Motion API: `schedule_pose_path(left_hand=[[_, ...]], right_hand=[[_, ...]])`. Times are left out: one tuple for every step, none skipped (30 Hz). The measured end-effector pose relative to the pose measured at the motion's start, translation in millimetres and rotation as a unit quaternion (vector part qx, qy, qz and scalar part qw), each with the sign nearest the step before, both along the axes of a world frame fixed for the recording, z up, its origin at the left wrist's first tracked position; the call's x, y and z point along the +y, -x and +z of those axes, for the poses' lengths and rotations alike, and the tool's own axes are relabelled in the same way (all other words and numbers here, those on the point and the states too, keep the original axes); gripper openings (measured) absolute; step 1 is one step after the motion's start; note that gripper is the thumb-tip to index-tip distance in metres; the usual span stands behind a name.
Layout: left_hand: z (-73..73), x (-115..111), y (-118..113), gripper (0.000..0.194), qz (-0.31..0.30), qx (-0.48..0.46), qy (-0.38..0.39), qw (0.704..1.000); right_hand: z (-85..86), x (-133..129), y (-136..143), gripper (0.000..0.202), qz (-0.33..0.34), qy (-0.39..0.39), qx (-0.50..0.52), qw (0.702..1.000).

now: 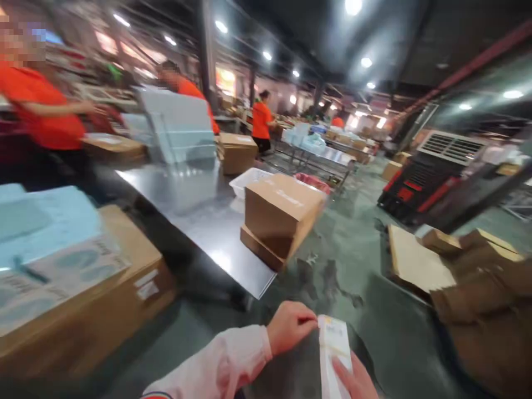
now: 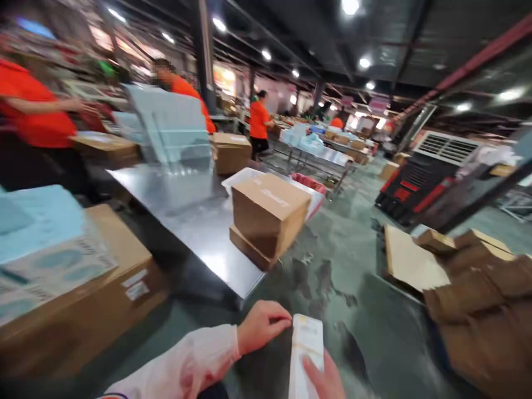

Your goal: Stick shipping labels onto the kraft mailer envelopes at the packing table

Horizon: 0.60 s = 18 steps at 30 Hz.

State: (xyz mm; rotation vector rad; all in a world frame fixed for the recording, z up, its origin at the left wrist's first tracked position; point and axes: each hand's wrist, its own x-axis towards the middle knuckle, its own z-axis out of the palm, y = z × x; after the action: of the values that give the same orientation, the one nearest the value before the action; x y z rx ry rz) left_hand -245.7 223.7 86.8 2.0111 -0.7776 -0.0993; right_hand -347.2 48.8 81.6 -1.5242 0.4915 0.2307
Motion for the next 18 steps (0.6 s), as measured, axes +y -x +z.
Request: schedule_pose_path(left_hand=[[3.2,-17,-2,0.013,-0.013,0.009,0.043,0.999],[5.2,-32,-5,0.012,-0.030,0.013,0.072,0.997],[5.8,-46,-9,0.012,-0.046,0.011,0.090,0.995],[5.2,-58,-13,0.012,-0.056,0.000,0.096,0.994],[3.6,-69,-18,0.012,-0.060,-0.019,0.093,0.994],[1.6,-81,-25,0.012,-0.060,-0.044,0.083,0.994],[-0.3,-91,-33,0.013,-0.058,-0.073,0.066,0.993],[-1.8,-103,-42,0.013,-0.060,-0.103,0.039,0.992],[-2.7,-114,-52,0.012,-0.069,-0.128,0.001,0.989],[-3.0,-127,-63,0.012,-0.082,-0.149,-0.045,0.984],[-3.1,-140,-74,0.013,-0.100,-0.165,-0.098,0.976],[-3.5,-154,-85,0.015,-0.123,-0.176,-0.151,0.965],[-4.7,-169,-96,0.017,-0.147,-0.183,-0.197,0.952],[-7.2,-185,-106,0.018,-0.170,-0.190,-0.232,0.939],[-11.4,-202,-116,0.018,-0.190,-0.197,-0.254,0.928],[-17.4,-219,-124,0.019,-0.207,-0.208,-0.265,0.919],[-25.2,-236,-131,0.020,-0.222,-0.218,-0.268,0.912],[-34.3,-254,-138,0.021,-0.234,-0.227,-0.265,0.908]], right_hand=[[1.2,-13,2,0.055,-0.045,-0.018,-0.006,0.999],[1.7,-24,0,0.058,-0.086,-0.042,-0.019,0.995],[1.6,-33,-7,0.060,-0.119,-0.069,-0.036,0.990],[1.0,-41,-15,0.061,-0.145,-0.094,-0.054,0.984],[0.1,-49,-26,0.061,-0.159,-0.109,-0.070,0.979],[-0.7,-57,-36,0.060,-0.160,-0.109,-0.078,0.978],[-1.3,-66,-48,0.059,-0.155,-0.090,-0.083,0.980],[-1.5,-76,-58,0.058,-0.147,-0.054,-0.089,0.984],[-1.4,-86,-68,0.056,-0.139,-0.007,-0.094,0.986],[-1.0,-96,-78,0.053,-0.134,0.045,-0.098,0.985],[-0.5,-106,-88,0.051,-0.134,0.093,-0.103,0.981],[-0.3,-117,-97,0.050,-0.138,0.131,-0.109,0.976],[-0.7,-127,-105,0.049,-0.145,0.155,-0.112,0.971],[-2.0,-138,-114,0.049,-0.149,0.167,-0.108,0.969],[-4.6,-150,-122,0.049,-0.153,0.174,-0.101,0.967],[-8.6,-163,-130,0.049,-0.159,0.179,-0.091,0.967],[-14.0,-177,-137,0.048,-0.162,0.183,-0.077,0.967],[-20.5,-192,-143,0.048,-0.170,0.188,-0.062,0.965]])
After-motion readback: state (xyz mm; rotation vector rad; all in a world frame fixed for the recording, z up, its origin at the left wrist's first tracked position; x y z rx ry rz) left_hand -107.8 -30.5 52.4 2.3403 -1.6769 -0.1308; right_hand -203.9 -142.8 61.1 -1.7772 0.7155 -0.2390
